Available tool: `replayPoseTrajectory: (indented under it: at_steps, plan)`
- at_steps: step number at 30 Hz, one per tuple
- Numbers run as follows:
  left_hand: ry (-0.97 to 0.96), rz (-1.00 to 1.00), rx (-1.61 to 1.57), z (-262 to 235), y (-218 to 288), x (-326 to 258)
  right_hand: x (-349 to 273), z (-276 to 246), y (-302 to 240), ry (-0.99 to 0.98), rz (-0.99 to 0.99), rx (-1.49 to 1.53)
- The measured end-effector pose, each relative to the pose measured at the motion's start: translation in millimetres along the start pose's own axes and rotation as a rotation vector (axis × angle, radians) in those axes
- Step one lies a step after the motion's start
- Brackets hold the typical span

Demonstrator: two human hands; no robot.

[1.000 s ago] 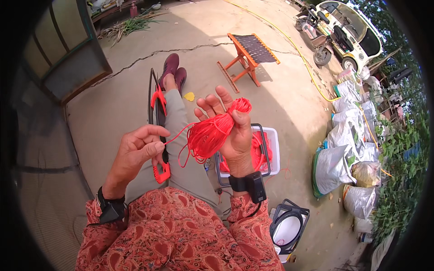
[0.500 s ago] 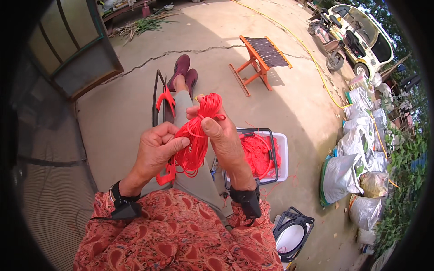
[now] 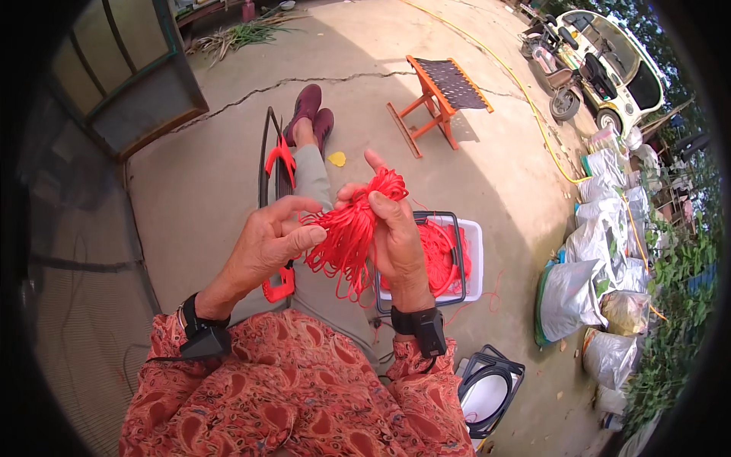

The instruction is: Wrapping a red decorative cord around a black furniture frame or handle component.

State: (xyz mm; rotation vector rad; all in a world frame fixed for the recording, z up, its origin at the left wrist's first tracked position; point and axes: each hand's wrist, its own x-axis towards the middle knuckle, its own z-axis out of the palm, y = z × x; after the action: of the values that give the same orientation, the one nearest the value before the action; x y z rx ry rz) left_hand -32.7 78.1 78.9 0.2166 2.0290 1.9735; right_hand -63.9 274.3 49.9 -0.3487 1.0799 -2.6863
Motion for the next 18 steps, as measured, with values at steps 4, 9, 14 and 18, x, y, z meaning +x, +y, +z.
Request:
replayPoseTrajectory:
  at_steps: [4,9,14,18]
  plan:
    - [-0.201,-0.013,-0.23,11,-16,1,4,-1,6,-0.198,-0.007,0.0]
    - [-0.07,-0.053,-0.241,6,-17,-3,-9,16,14,-0.012,0.042,-0.022]
    - [-0.058,-0.03,-0.34,12,-19,-6,-23,19,17,0.174,0.083,0.025]
    - [0.025,-0.132,-0.394,7,-5,-7,-28,5,11,0.264,0.137,-0.065]
